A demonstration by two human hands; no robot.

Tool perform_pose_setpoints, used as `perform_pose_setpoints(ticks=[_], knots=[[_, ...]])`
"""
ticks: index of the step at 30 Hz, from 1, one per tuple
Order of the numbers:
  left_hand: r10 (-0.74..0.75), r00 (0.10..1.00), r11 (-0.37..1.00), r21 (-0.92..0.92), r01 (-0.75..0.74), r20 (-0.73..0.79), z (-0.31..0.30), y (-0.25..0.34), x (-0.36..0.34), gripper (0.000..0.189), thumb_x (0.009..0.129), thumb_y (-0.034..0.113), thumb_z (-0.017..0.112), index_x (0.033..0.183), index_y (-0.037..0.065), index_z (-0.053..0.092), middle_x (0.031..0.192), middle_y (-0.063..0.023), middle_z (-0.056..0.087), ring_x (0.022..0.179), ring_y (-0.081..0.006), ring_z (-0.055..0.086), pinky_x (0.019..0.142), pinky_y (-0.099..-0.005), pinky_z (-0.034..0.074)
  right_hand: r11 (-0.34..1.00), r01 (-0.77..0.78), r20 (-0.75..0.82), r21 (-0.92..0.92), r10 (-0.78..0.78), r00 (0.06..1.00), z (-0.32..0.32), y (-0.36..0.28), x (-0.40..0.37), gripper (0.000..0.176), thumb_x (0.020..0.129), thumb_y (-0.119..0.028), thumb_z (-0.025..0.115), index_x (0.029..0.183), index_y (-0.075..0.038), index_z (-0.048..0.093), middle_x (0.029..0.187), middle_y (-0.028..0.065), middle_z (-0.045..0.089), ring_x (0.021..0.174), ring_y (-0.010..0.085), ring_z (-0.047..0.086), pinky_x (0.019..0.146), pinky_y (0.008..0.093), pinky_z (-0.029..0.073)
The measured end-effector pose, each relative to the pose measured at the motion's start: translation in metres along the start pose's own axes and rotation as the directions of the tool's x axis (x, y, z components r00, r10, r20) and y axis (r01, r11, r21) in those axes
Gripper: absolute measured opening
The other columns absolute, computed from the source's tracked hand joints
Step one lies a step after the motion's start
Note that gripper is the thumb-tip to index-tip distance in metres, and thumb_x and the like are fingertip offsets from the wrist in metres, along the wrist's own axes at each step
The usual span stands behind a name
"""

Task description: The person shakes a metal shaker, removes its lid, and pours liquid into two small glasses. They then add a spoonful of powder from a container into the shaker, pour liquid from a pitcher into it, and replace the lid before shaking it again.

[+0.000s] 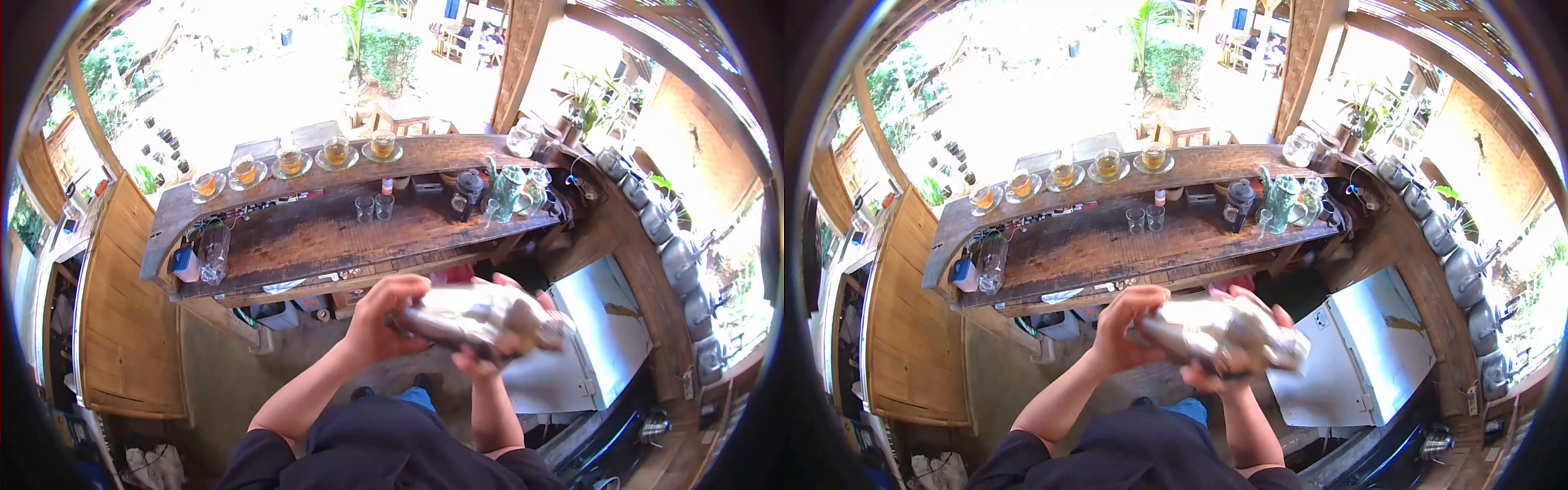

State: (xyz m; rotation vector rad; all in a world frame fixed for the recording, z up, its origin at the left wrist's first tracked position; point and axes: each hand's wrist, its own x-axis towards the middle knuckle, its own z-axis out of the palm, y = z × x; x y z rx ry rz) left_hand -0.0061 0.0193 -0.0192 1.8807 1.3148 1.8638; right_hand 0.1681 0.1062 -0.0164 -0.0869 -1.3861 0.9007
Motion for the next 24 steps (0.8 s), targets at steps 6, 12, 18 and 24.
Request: perform_pose_setpoints(ticks=[6, 12, 18, 24], knots=[[-0.313, 0.949, 0.948, -0.045, 0.314, 0.042, 0.008, -0.013, -0.015, 0.079, 0.061, 0.009, 0.095, 0.133, 0.008, 0.062, 0.129, -0.0094, 0.066, 0.116, -0.0204, 0.065, 0.09, -0.0388, 0.06, 0.918, -0.393, -0.118, -0.056, 0.385, 0.915, 0.001, -0.006, -0.008, 0.123, 0.06, -0.03, 0.102, 0.153, -0.002, 0.028, 0.137, 0.0137, 0.049, 0.122, 0.0235, 0.054, 0.108, 0.0386, 0.045], [0.239, 0.971, 0.935, 0.267, -0.232, 0.007, 0.004, 0.035, 0.01, 0.077, 0.066, 0.01, 0.089, 0.138, 0.007, 0.063, 0.137, -0.0163, 0.061, 0.119, -0.0332, 0.065, 0.097, -0.0426, 0.056, 0.982, 0.142, -0.099, 0.125, -0.13, 0.987, 0.003, -0.008, -0.009, 0.141, 0.067, -0.062, 0.092, 0.159, -0.011, -0.002, 0.146, 0.0239, 0.039, 0.126, 0.0363, 0.059, 0.102, 0.0494, 0.054], [-0.411, 0.911, 0.911, 0.02, 0.411, 0.012, 0.016, -0.026, -0.024, 0.085, 0.062, 0.005, 0.092, 0.141, 0.009, 0.061, 0.133, -0.0099, 0.066, 0.113, -0.0248, 0.068, 0.087, -0.035, 0.058, 0.767, -0.637, -0.178, -0.073, 0.619, 0.765, 0.014, 0.009, -0.014, 0.126, 0.057, -0.04, 0.102, 0.153, -0.001, 0.029, 0.138, 0.0129, 0.046, 0.132, 0.0262, 0.045, 0.113, 0.0417, 0.037], [0.29, 0.956, 0.925, 0.243, -0.291, 0.04, 0.0, 0.033, 0.023, 0.08, 0.06, 0.011, 0.091, 0.136, 0.011, 0.064, 0.127, -0.0117, 0.068, 0.115, -0.0317, 0.066, 0.098, -0.0394, 0.056, 0.988, 0.123, -0.085, 0.095, -0.115, 0.99, -0.002, -0.023, -0.003, 0.144, 0.06, -0.054, 0.096, 0.156, -0.013, -0.002, 0.143, 0.0207, 0.045, 0.124, 0.033, 0.061, 0.111, 0.0489, 0.047]])
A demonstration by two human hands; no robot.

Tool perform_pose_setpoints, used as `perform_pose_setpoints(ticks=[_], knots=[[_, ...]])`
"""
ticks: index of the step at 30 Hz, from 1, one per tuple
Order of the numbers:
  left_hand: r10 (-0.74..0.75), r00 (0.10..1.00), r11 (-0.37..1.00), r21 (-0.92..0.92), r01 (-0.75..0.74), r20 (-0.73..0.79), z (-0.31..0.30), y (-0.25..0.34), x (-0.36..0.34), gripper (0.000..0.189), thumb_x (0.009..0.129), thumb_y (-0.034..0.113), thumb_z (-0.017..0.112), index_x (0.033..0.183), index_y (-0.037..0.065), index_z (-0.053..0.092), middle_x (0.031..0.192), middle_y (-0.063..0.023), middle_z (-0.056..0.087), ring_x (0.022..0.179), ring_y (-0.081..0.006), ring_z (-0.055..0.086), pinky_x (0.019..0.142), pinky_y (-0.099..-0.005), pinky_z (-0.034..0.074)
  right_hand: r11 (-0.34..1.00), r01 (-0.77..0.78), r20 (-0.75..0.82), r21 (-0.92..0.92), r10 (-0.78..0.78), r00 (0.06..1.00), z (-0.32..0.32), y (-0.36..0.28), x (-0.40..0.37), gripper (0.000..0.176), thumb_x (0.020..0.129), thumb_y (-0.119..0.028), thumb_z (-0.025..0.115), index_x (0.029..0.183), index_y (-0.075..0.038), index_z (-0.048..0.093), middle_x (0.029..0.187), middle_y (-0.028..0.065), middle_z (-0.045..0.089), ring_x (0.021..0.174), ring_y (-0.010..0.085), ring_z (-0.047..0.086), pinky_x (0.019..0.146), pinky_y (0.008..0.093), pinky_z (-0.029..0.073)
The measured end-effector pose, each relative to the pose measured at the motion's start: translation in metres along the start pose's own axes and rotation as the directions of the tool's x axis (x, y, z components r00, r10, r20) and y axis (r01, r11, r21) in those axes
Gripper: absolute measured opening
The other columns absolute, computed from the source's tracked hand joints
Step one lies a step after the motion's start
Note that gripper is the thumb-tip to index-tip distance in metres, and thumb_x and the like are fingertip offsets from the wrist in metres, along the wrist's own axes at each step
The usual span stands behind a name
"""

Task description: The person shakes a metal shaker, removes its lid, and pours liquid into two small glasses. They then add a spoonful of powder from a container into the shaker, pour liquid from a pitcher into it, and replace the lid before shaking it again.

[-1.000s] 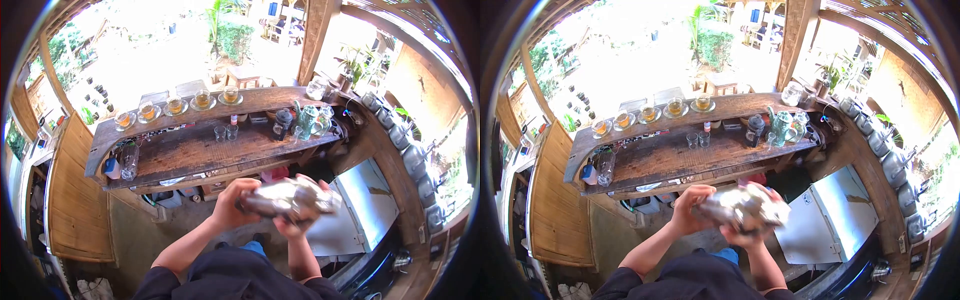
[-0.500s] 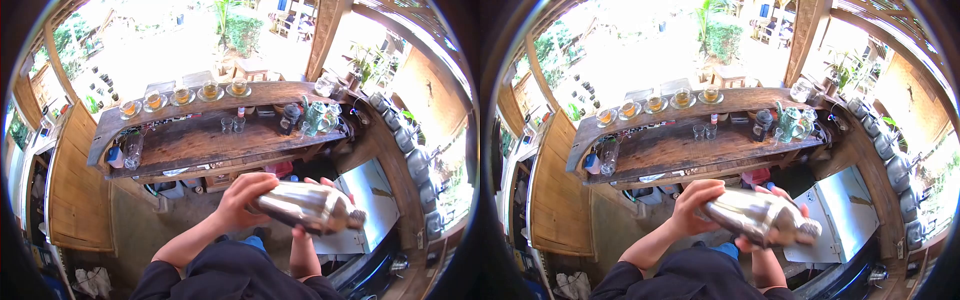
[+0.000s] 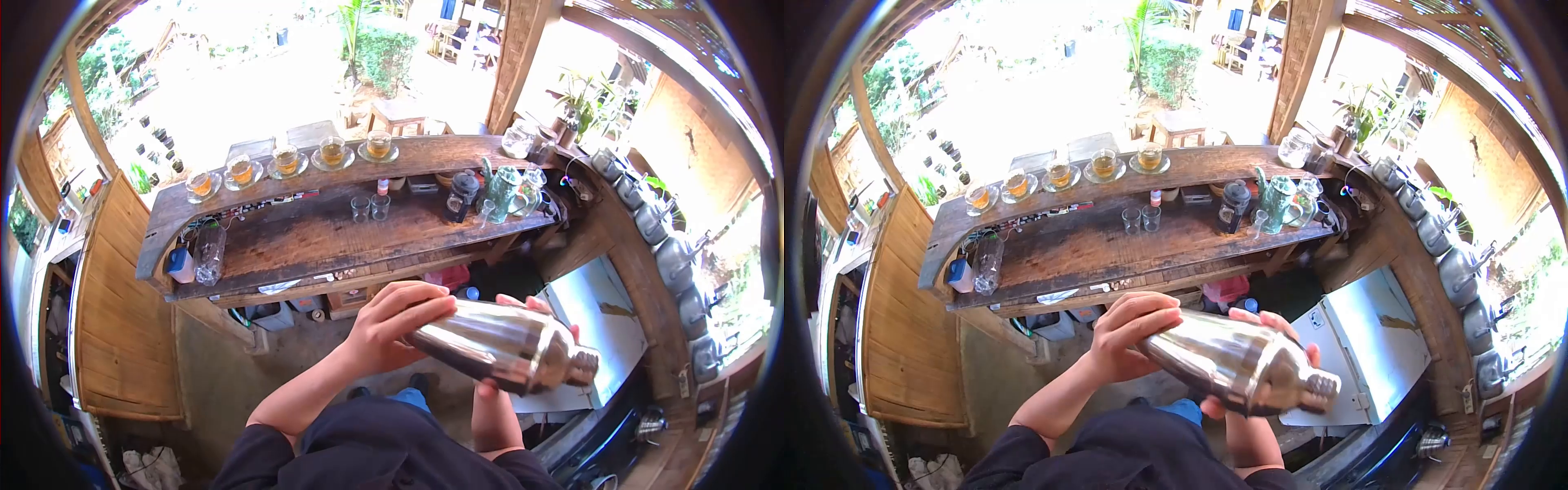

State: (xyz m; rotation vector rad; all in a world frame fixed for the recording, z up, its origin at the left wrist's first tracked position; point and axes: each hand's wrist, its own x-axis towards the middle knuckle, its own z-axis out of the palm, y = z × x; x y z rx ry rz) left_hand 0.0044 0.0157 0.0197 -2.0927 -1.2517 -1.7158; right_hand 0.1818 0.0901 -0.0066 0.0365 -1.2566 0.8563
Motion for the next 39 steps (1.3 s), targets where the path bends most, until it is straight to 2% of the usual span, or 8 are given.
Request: perform_pose_setpoints(ticks=[8, 14, 19, 22, 26, 28, 31, 39], knots=[[-0.676, 0.714, 0.658, -0.287, 0.696, 0.183, 0.041, -0.052, -0.084, 0.084, 0.064, 0.006, 0.092, 0.142, 0.011, 0.061, 0.133, -0.0111, 0.066, 0.117, -0.0274, 0.066, 0.097, -0.0383, 0.056, 0.786, -0.493, -0.057, -0.374, 0.511, 0.858, 0.0, 0.031, -0.023, 0.105, 0.057, -0.028, 0.102, 0.14, 0.0, 0.043, 0.13, 0.0145, 0.054, 0.121, 0.0266, 0.055, 0.105, 0.0416, 0.046], [0.059, 0.994, 0.998, -0.011, -0.06, -0.087, -0.005, 0.018, 0.005, 0.056, 0.062, 0.005, 0.087, 0.117, 0.007, 0.076, 0.117, -0.0101, 0.072, 0.106, -0.0295, 0.07, 0.09, -0.0392, 0.058, 0.953, -0.241, 0.074, 0.185, 0.231, 0.97, 0.013, -0.045, 0.006, 0.125, 0.059, -0.049, 0.1, 0.15, -0.009, 0.025, 0.14, 0.026, 0.052, 0.128, 0.0371, 0.059, 0.114, 0.0509, 0.044], [-0.529, 0.84, 0.761, -0.373, 0.531, 0.117, 0.013, -0.026, -0.043, 0.086, 0.066, 0.004, 0.094, 0.14, 0.007, 0.052, 0.133, -0.0096, 0.064, 0.121, -0.0239, 0.065, 0.1, -0.0356, 0.054, 0.687, 0.129, 0.243, -0.715, 0.071, 0.968, -0.019, 0.031, -0.024, 0.126, 0.062, -0.043, 0.097, 0.154, -0.001, 0.023, 0.139, 0.0206, 0.052, 0.132, 0.0337, 0.05, 0.116, 0.0462, 0.035], [-0.589, 0.799, 0.729, -0.345, 0.591, 0.125, 0.032, -0.043, -0.071, 0.077, 0.068, 0.005, 0.092, 0.135, 0.008, 0.053, 0.133, -0.0119, 0.065, 0.123, -0.0213, 0.064, 0.093, -0.0354, 0.057, 0.817, -0.488, -0.152, -0.308, 0.464, 0.873, 0.011, 0.032, -0.028, 0.129, 0.062, -0.05, 0.096, 0.156, -0.001, 0.022, 0.143, 0.0182, 0.045, 0.133, 0.0296, 0.046, 0.115, 0.0452, 0.036], [-0.156, 0.988, 0.969, -0.197, 0.149, -0.021, -0.003, 0.003, -0.023, 0.07, 0.067, 0.008, 0.092, 0.128, 0.008, 0.059, 0.128, -0.0159, 0.067, 0.117, -0.0304, 0.067, 0.092, -0.0393, 0.057, 0.997, 0.028, 0.071, 0.078, -0.034, 0.997, 0.01, 0.001, 0.0, 0.105, 0.079, -0.04, 0.089, 0.154, -0.008, 0.024, 0.148, 0.0258, 0.043, 0.127, 0.0439, 0.058, 0.108, 0.0578, 0.046], [0.075, 0.993, 0.986, -0.139, -0.087, -0.088, -0.013, 0.022, -0.001, 0.067, 0.065, 0.007, 0.091, 0.125, 0.008, 0.061, 0.126, -0.0179, 0.068, 0.112, -0.0332, 0.067, 0.09, -0.0414, 0.057, 0.45, -0.627, 0.015, 0.636, 0.805, 0.593, 0.023, -0.085, 0.041, 0.108, 0.081, -0.041, 0.087, 0.156, -0.011, 0.016, 0.147, 0.0278, 0.044, 0.128, 0.0442, 0.058, 0.108, 0.0595, 0.047], [-0.092, 0.993, 0.964, -0.256, 0.07, -0.076, -0.004, 0.004, -0.02, 0.072, 0.065, 0.007, 0.093, 0.128, 0.008, 0.059, 0.129, -0.0179, 0.066, 0.112, -0.0297, 0.067, 0.088, -0.0402, 0.057, 0.972, -0.095, 0.028, 0.214, 0.091, 0.995, 0.022, -0.015, 0.001, 0.098, 0.076, -0.038, 0.091, 0.149, -0.007, 0.033, 0.143, 0.0255, 0.049, 0.127, 0.0425, 0.059, 0.109, 0.0609, 0.046], [-0.36, 0.932, 0.854, -0.393, 0.342, 0.029, 0.015, -0.025, -0.058, 0.074, 0.066, 0.004, 0.093, 0.13, 0.007, 0.056, 0.133, -0.016, 0.065, 0.12, -0.0271, 0.065, 0.092, -0.0399, 0.057, 0.963, -0.237, 0.067, -0.128, 0.246, 0.967, -0.007, 0.024, -0.021, 0.133, 0.063, -0.039, 0.099, 0.157, -0.008, 0.011, 0.148, 0.0217, 0.041, 0.129, 0.0334, 0.056, 0.109, 0.0491, 0.047]])
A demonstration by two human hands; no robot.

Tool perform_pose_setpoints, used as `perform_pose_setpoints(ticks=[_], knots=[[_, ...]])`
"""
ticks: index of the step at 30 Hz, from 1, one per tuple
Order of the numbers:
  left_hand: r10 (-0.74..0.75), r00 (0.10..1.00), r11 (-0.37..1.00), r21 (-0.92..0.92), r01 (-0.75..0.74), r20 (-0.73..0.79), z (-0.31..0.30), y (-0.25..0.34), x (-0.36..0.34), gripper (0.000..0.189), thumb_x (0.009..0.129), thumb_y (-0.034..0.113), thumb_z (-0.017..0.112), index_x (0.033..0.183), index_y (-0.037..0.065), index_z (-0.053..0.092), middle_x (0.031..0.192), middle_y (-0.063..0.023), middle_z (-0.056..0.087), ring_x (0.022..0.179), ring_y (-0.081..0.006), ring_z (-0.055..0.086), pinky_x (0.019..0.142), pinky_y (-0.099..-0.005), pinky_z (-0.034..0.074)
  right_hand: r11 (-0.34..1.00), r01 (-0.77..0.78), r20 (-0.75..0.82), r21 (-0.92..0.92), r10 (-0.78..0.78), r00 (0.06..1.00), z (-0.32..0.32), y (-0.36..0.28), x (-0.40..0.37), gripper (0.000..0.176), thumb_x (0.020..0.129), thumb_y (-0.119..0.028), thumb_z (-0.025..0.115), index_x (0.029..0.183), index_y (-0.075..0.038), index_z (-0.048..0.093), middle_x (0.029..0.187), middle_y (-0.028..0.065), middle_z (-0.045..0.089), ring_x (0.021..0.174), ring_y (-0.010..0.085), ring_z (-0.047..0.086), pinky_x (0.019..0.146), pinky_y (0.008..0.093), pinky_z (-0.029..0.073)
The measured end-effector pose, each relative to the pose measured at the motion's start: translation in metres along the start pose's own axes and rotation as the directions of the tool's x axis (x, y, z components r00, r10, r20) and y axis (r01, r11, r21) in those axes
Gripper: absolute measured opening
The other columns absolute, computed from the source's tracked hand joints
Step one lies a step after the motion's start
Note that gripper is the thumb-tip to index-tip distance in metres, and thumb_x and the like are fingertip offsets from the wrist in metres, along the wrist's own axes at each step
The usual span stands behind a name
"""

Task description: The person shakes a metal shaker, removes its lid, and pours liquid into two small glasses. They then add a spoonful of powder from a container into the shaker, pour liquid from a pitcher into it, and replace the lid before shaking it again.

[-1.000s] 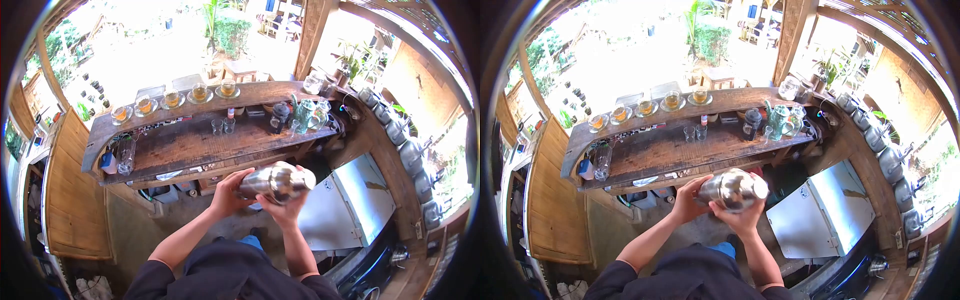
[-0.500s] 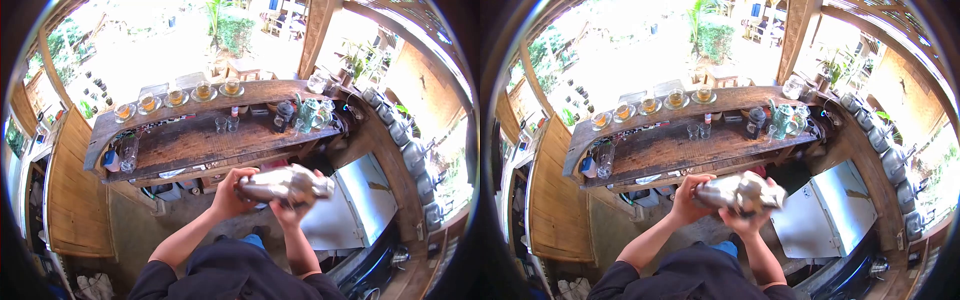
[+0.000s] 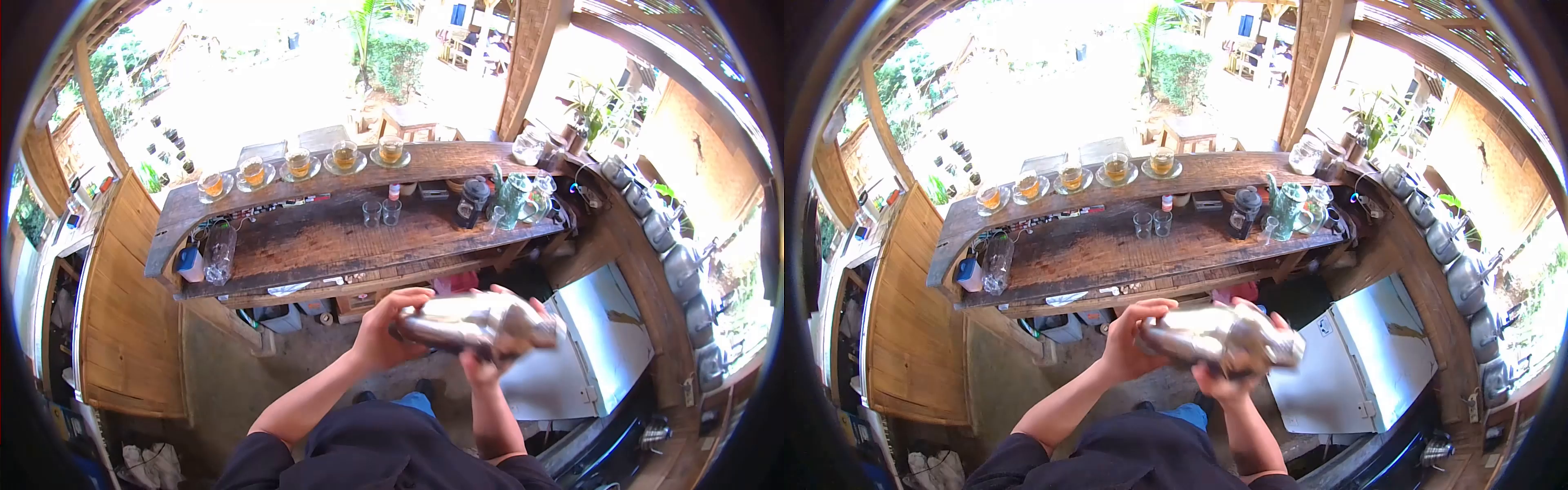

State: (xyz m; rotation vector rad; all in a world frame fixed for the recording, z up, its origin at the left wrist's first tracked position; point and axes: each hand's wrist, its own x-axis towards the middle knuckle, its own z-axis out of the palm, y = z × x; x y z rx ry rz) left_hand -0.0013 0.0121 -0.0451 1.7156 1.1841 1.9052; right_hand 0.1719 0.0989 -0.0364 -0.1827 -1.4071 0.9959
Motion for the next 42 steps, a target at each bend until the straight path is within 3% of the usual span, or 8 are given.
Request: perform_pose_setpoints(ticks=[4, 11, 19, 21, 24, 31, 38, 42], knots=[[0.341, 0.939, 0.928, 0.144, -0.343, 0.043, 0.007, 0.049, 0.035, 0.065, 0.067, -0.002, 0.087, 0.126, 0.007, 0.061, 0.133, -0.0192, 0.063, 0.118, -0.039, 0.065, 0.098, -0.0455, 0.054, 0.887, 0.285, -0.006, 0.363, -0.304, 0.953, 0.011, -0.035, 0.02, 0.143, 0.059, -0.055, 0.098, 0.157, -0.021, 0.001, 0.145, 0.0242, 0.041, 0.129, 0.0421, 0.056, 0.11, 0.0564, 0.05], [-0.443, 0.896, 0.893, -0.1, 0.438, -0.027, 0.013, -0.077, -0.042, 0.081, 0.064, 0.0, 0.094, 0.13, 0.009, 0.046, 0.139, -0.0165, 0.059, 0.127, -0.0235, 0.06, 0.102, -0.0398, 0.052, 0.898, -0.384, -0.048, -0.213, 0.383, 0.923, -0.002, 0.037, -0.026, 0.118, 0.064, -0.018, 0.098, 0.153, -0.005, 0.021, 0.146, 0.0199, 0.043, 0.129, 0.0274, 0.051, 0.111, 0.0429, 0.044], [0.217, 0.976, 0.965, 0.158, -0.21, -0.025, 0.018, 0.011, 0.022, 0.074, 0.064, -0.001, 0.089, 0.128, 0.01, 0.054, 0.135, -0.0183, 0.064, 0.12, -0.033, 0.067, 0.096, -0.0388, 0.056, 0.917, 0.388, -0.062, 0.09, -0.384, 0.921, 0.007, -0.008, 0.015, 0.138, 0.066, -0.05, 0.096, 0.157, -0.011, 0.0, 0.14, 0.0245, 0.047, 0.123, 0.0401, 0.06, 0.101, 0.051, 0.054], [0.135, 0.99, 0.982, 0.139, -0.127, -0.048, 0.018, -0.026, -0.002, 0.074, 0.065, 0.0, 0.09, 0.128, 0.01, 0.053, 0.132, -0.0172, 0.065, 0.12, -0.0305, 0.067, 0.094, -0.0392, 0.056, 0.906, 0.193, 0.311, -0.376, -0.073, 0.948, -0.018, 0.011, 0.004, 0.134, 0.067, -0.04, 0.097, 0.158, -0.005, 0.005, 0.139, 0.0206, 0.048, 0.123, 0.0337, 0.059, 0.106, 0.0454, 0.048], [-0.66, 0.75, 0.712, -0.343, 0.613, -0.03, 0.023, -0.067, -0.032, 0.074, 0.066, 0.006, 0.093, 0.128, 0.008, 0.051, 0.131, -0.0153, 0.065, 0.123, -0.0258, 0.065, 0.096, -0.0379, 0.055, 0.92, -0.277, -0.084, -0.279, 0.264, 0.961, 0.009, 0.027, -0.017, 0.107, 0.062, -0.036, 0.097, 0.147, -0.002, 0.041, 0.128, 0.0155, 0.059, 0.115, 0.0278, 0.061, 0.102, 0.0411, 0.049], [0.307, 0.947, 0.91, 0.262, -0.321, 0.093, 0.014, 0.026, 0.031, 0.079, 0.068, 0.01, 0.096, 0.131, 0.009, 0.05, 0.139, -0.0176, 0.059, 0.127, -0.025, 0.061, 0.1, -0.0386, 0.054, 0.918, 0.392, -0.005, 0.06, -0.392, 0.92, -0.002, -0.017, 0.014, 0.142, 0.06, -0.068, 0.092, 0.158, -0.015, 0.004, 0.142, 0.0252, 0.04, 0.124, 0.0417, 0.059, 0.107, 0.053, 0.052], [-0.285, 0.955, 0.958, -0.059, 0.281, -0.087, 0.025, -0.048, -0.031, 0.075, 0.065, 0.001, 0.091, 0.13, 0.007, 0.053, 0.131, -0.0138, 0.065, 0.123, -0.025, 0.064, 0.101, -0.0378, 0.053, 0.936, -0.335, -0.067, -0.109, 0.33, 0.942, 0.014, 0.011, -0.006, 0.108, 0.066, -0.015, 0.097, 0.151, -0.001, 0.032, 0.136, 0.0132, 0.051, 0.125, 0.0232, 0.053, 0.108, 0.0396, 0.043], [-0.017, 0.998, 0.993, 0.116, 0.024, -0.064, 0.022, 0.01, 0.01, 0.071, 0.066, 0.0, 0.089, 0.129, 0.007, 0.056, 0.131, -0.0145, 0.065, 0.122, -0.0287, 0.065, 0.1, -0.0395, 0.054, 0.991, 0.095, -0.031, -0.099, -0.099, 0.995, -0.004, 0.003, -0.001, 0.138, 0.06, -0.052, 0.097, 0.156, -0.01, 0.007, 0.144, 0.0207, 0.045, 0.127, 0.0362, 0.058, 0.108, 0.049, 0.048]])
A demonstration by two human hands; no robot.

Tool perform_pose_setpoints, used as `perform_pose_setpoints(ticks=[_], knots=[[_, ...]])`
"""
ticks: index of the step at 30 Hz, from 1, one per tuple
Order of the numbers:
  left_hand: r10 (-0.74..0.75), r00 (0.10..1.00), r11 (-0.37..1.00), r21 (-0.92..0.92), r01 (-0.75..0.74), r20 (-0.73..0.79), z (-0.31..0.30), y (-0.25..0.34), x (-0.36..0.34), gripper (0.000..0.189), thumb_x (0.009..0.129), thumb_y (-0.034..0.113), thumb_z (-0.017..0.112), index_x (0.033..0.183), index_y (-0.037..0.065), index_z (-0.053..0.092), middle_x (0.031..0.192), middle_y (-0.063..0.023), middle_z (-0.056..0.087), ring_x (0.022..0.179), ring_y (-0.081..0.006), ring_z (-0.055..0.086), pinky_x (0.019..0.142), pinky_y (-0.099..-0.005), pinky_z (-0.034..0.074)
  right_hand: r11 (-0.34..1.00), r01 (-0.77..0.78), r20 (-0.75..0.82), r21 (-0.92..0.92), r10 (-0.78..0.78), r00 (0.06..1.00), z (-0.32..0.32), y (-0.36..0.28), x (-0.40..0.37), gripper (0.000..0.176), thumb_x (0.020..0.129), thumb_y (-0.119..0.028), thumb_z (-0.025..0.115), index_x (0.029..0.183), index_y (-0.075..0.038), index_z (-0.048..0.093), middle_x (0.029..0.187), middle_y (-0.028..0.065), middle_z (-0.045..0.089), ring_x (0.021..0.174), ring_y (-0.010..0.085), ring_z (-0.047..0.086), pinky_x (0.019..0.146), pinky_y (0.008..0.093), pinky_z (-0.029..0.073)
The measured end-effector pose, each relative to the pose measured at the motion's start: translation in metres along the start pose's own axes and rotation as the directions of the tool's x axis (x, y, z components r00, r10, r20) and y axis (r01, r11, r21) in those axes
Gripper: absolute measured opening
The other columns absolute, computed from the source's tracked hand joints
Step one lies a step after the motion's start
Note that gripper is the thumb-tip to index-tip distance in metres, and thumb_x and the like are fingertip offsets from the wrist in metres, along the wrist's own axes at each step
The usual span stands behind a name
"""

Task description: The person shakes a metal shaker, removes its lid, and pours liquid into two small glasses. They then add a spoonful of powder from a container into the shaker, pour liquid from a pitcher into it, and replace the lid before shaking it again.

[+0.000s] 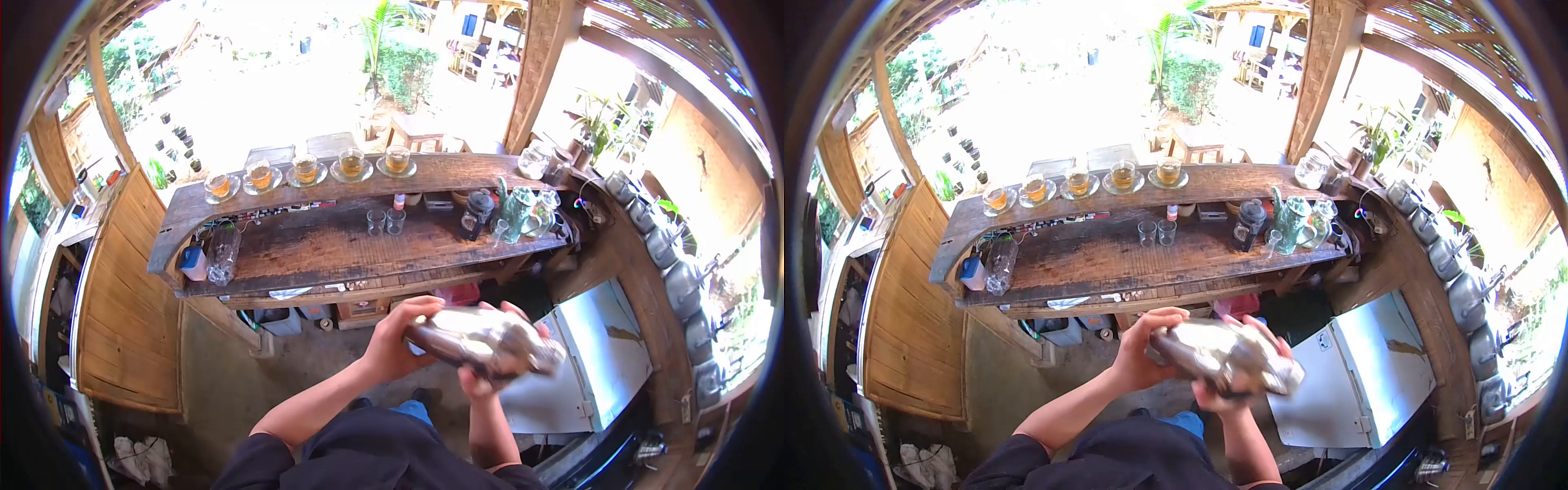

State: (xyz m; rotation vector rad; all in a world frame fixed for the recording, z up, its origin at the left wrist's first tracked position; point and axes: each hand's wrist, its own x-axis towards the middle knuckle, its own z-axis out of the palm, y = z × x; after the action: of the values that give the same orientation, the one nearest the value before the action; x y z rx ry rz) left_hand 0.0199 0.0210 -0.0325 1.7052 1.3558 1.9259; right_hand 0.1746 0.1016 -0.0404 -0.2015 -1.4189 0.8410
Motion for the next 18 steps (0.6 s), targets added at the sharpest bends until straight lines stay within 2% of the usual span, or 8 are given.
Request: perform_pose_setpoints(ticks=[2, 5, 7, 9, 10, 11, 14, 18], knots=[[0.322, 0.942, 0.934, 0.13, -0.332, 0.088, -0.008, 0.023, 0.021, 0.076, 0.066, 0.008, 0.095, 0.13, 0.009, 0.055, 0.131, -0.0186, 0.065, 0.12, -0.0331, 0.067, 0.095, -0.0403, 0.056, 0.97, 0.085, -0.092, 0.23, -0.066, 0.994, 0.007, -0.033, 0.009, 0.137, 0.06, -0.055, 0.097, 0.156, -0.022, 0.006, 0.144, 0.023, 0.044, 0.127, 0.0415, 0.058, 0.11, 0.0548, 0.049], [0.278, 0.959, 0.952, 0.123, -0.282, 0.046, -0.008, 0.016, 0.016, 0.077, 0.065, 0.007, 0.095, 0.13, 0.009, 0.054, 0.13, -0.0181, 0.065, 0.12, -0.0323, 0.066, 0.095, -0.04, 0.056, 0.964, 0.079, -0.105, 0.253, -0.054, 0.993, 0.015, -0.029, 0.012, 0.129, 0.062, -0.044, 0.099, 0.156, -0.017, 0.014, 0.142, 0.0202, 0.048, 0.126, 0.0374, 0.059, 0.108, 0.05, 0.051], [0.099, 0.995, 0.995, -0.028, -0.099, 0.004, -0.004, -0.025, -0.012, 0.073, 0.066, -0.003, 0.088, 0.131, 0.01, 0.056, 0.131, -0.0156, 0.065, 0.114, -0.0264, 0.068, 0.087, -0.0369, 0.058, 0.901, 0.175, 0.318, -0.396, -0.044, 0.947, -0.008, -0.005, 0.019, 0.115, 0.065, -0.033, 0.098, 0.152, -0.005, 0.028, 0.135, 0.0194, 0.055, 0.121, 0.0313, 0.061, 0.105, 0.0421, 0.051], [-0.356, 0.933, 0.93, -0.071, 0.359, 0.053, 0.0, -0.064, -0.039, 0.077, 0.066, -0.002, 0.089, 0.134, 0.01, 0.054, 0.132, -0.0146, 0.065, 0.114, -0.0228, 0.068, 0.085, -0.035, 0.058, 0.939, -0.327, 0.002, -0.104, 0.329, 0.944, 0.019, 0.012, -0.009, 0.102, 0.066, -0.027, 0.097, 0.145, 0.002, 0.039, 0.128, 0.0178, 0.06, 0.118, 0.0272, 0.061, 0.103, 0.0395, 0.049], [-0.406, 0.912, 0.912, -0.035, 0.408, 0.064, 0.001, -0.061, -0.04, 0.079, 0.066, 0.0, 0.09, 0.135, 0.011, 0.053, 0.134, -0.0139, 0.064, 0.117, -0.0233, 0.067, 0.086, -0.0343, 0.057, 0.935, -0.344, -0.001, -0.087, 0.345, 0.939, 0.017, 0.013, -0.012, 0.109, 0.063, -0.028, 0.098, 0.147, 0.002, 0.036, 0.128, 0.0174, 0.059, 0.119, 0.0263, 0.06, 0.104, 0.0409, 0.048], [-0.399, 0.915, 0.915, -0.034, 0.402, 0.064, 0.002, -0.058, -0.033, 0.079, 0.066, 0.0, 0.09, 0.135, 0.011, 0.053, 0.134, -0.0139, 0.064, 0.117, -0.0233, 0.067, 0.086, -0.0343, 0.057, 0.934, -0.082, 0.195, -0.347, 0.158, 0.968, -0.005, 0.023, -0.018, 0.12, 0.065, -0.025, 0.099, 0.155, -0.003, 0.022, 0.144, 0.0184, 0.046, 0.131, 0.0301, 0.053, 0.111, 0.0422, 0.045], [0.022, 0.996, 1.0, 0.008, -0.023, 0.083, -0.006, -0.003, 0.003, 0.075, 0.065, 0.001, 0.09, 0.132, 0.01, 0.056, 0.134, -0.013, 0.063, 0.123, -0.0263, 0.063, 0.093, -0.0379, 0.055, 0.971, 0.236, 0.091, 0.033, -0.238, 0.967, 0.006, -0.001, 0.015, 0.13, 0.068, -0.045, 0.096, 0.156, -0.007, 0.008, 0.14, 0.0254, 0.043, 0.12, 0.0414, 0.062, 0.1, 0.0525, 0.057], [0.304, 0.949, 0.938, 0.149, -0.313, 0.078, -0.009, 0.026, 0.03, 0.073, 0.066, 0.002, 0.089, 0.131, 0.009, 0.056, 0.132, -0.0136, 0.064, 0.121, -0.0266, 0.064, 0.094, -0.038, 0.055, 0.949, 0.216, -0.101, 0.229, -0.198, 0.975, 0.009, -0.019, 0.023, 0.133, 0.058, -0.05, 0.099, 0.153, -0.016, 0.012, 0.139, 0.0238, 0.046, 0.12, 0.0409, 0.064, 0.102, 0.0524, 0.056]])
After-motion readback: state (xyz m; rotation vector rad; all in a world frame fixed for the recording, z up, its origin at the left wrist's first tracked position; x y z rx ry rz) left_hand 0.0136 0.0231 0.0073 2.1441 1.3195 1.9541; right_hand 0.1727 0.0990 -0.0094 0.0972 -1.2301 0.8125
